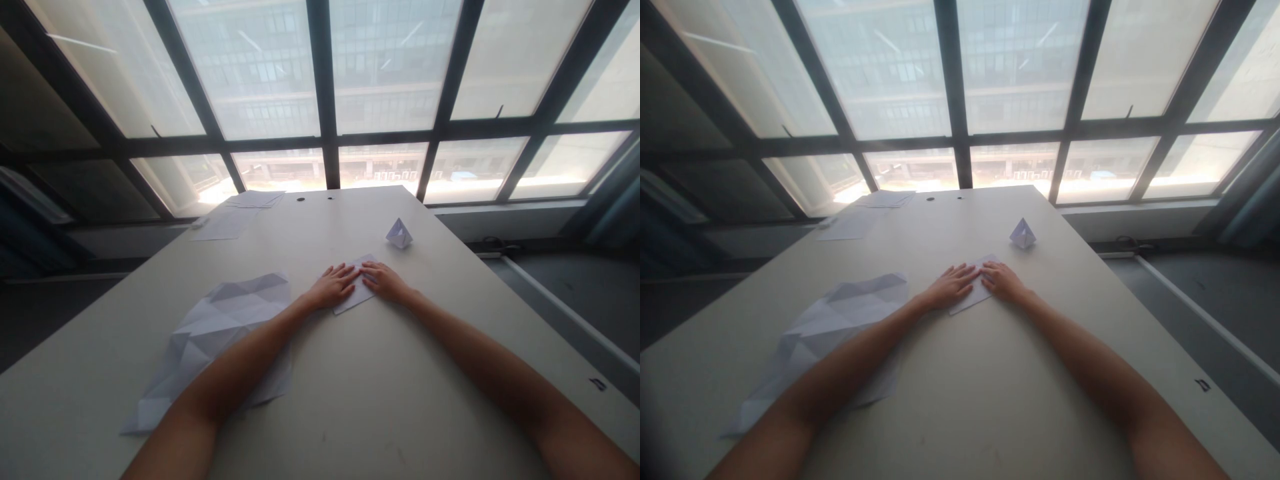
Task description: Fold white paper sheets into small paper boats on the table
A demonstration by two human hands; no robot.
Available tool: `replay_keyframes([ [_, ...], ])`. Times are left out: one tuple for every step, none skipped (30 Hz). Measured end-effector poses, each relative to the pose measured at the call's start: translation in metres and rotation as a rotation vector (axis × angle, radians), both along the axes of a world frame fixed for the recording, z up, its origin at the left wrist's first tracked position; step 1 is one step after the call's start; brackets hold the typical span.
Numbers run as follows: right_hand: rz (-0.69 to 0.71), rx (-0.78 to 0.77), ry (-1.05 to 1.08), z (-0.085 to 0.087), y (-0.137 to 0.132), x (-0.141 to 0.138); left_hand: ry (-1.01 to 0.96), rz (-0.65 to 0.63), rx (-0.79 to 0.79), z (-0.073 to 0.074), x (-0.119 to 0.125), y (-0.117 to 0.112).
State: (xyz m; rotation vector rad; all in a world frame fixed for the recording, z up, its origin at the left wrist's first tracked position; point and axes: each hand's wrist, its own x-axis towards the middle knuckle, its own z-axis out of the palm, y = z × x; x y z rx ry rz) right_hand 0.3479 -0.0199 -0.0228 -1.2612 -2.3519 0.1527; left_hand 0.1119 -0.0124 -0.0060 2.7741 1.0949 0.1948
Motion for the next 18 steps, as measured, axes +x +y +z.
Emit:
replay_keyframes([
  [-0.057, 0.006, -0.024, 0.001, -0.001, -0.001, 0.014, 0.014, -0.006, 0.0, 0.0, -0.001],
  [-0.123, 0.014, -0.042, 0.001, -0.002, -0.002, 0.023, 0.024, -0.008, 0.001, 0.0, -0.001],
  [-0.188, 0.022, -0.052, 0.002, -0.002, -0.002, 0.028, 0.036, -0.007, 0.001, 0.001, -0.002],
  [-0.246, 0.029, -0.052, 0.002, -0.003, -0.003, 0.031, 0.05, -0.005, 0.001, 0.002, -0.003],
  [-0.293, 0.036, -0.042, 0.002, -0.004, -0.003, 0.033, 0.068, -0.002, 0.0, 0.003, -0.004],
  [-0.329, 0.042, -0.025, 0.001, -0.004, -0.003, 0.035, 0.093, 0.001, -0.001, 0.004, -0.005],
  [-0.349, 0.047, -0.002, 0.001, -0.004, -0.002, 0.035, 0.121, 0.004, -0.002, 0.005, -0.006],
  [-0.359, 0.05, 0.025, 0.0, -0.004, -0.002, 0.033, 0.152, 0.008, -0.003, 0.007, -0.006],
  [-0.365, 0.052, 0.056, -0.001, -0.004, -0.001, 0.03, 0.178, 0.011, -0.004, 0.008, -0.007],
  [-0.371, 0.055, 0.091, -0.002, -0.003, 0.0, 0.026, 0.199, 0.015, -0.005, 0.008, -0.007],
  [-0.374, 0.058, 0.126, -0.003, -0.002, 0.001, 0.021, 0.214, 0.02, -0.006, 0.009, -0.007],
  [-0.375, 0.059, 0.163, -0.004, 0.0, 0.002, 0.014, 0.221, 0.026, -0.006, 0.009, -0.007],
  [-0.376, 0.059, 0.203, -0.005, 0.002, 0.004, 0.008, 0.223, 0.031, -0.007, 0.009, -0.007],
  [-0.376, 0.058, 0.248, -0.006, 0.004, 0.005, 0.003, 0.223, 0.035, -0.006, 0.009, -0.007],
  [-0.373, 0.056, 0.297, -0.007, 0.006, 0.006, -0.003, 0.225, 0.04, -0.006, 0.009, -0.007],
  [-0.367, 0.053, 0.35, -0.008, 0.008, 0.007, -0.01, 0.229, 0.047, -0.005, 0.009, -0.008],
  [-0.358, 0.053, 0.404, -0.009, 0.01, 0.008, -0.017, 0.234, 0.056, -0.003, 0.01, -0.008],
  [-0.347, 0.057, 0.454, -0.009, 0.011, 0.009, -0.026, 0.238, 0.069, -0.002, 0.01, -0.009],
])
